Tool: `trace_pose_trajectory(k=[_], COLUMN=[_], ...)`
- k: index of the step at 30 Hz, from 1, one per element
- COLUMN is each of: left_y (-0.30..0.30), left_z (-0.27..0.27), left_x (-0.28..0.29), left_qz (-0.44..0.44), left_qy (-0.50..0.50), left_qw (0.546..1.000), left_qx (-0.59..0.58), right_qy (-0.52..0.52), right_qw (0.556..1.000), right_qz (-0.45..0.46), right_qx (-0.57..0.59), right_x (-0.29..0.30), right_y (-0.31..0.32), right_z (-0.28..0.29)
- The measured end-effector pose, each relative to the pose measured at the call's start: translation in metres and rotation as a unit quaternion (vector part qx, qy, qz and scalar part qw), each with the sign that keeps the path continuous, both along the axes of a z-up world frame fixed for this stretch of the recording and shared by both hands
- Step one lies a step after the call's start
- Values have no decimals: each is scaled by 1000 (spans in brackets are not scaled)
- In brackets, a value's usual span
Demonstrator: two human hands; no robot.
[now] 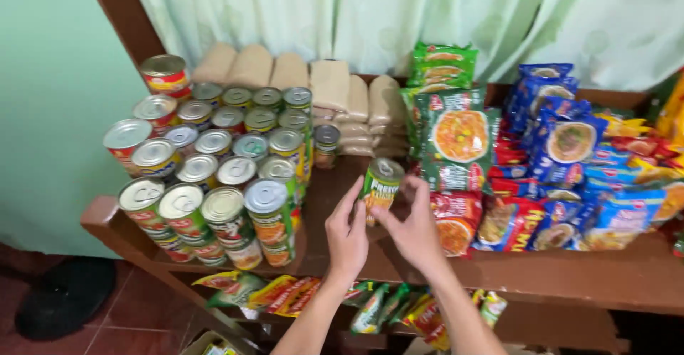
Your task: Placing various canned goods from a cardboard box onto grocery store shelves.
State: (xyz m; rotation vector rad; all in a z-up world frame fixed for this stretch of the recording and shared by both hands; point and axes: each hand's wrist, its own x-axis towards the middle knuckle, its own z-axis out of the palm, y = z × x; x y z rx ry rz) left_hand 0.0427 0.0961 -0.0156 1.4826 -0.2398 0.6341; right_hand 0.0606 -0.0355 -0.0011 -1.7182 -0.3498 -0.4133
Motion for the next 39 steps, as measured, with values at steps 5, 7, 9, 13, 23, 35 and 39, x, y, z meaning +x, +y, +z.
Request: trace_pose_trajectory(k=[5,7,9,13,23,35,39], left_y=[27,34,38,38,35,36,35], left_z=[-17,-21,-27,-42,-50,-21,-25], left_x=[58,76,86,109,129,118,121], left_qz=[-15,55,35,25,27,45,53], left_qy=[-4,13,47,78,137,125,133], left_qw=[996,998,996,992,989,990,990], left_qx=[-93,-32,-69,-97,-40,-37,17], right_qy=[-81,-29,-43,-83,-116,-83,-83], right_qw=[992,999,997,992,992,993,992], right_qz=[-15,-11,-30,-43,-9,-15,-19], right_qx=[-101,-31,-52,-79,-45,-78,-89], right_x=[71,102,123,155,174,167,165], right_y=[44,62,75,96,110,105,105], right_z=[23,28,30,36,23,28,31])
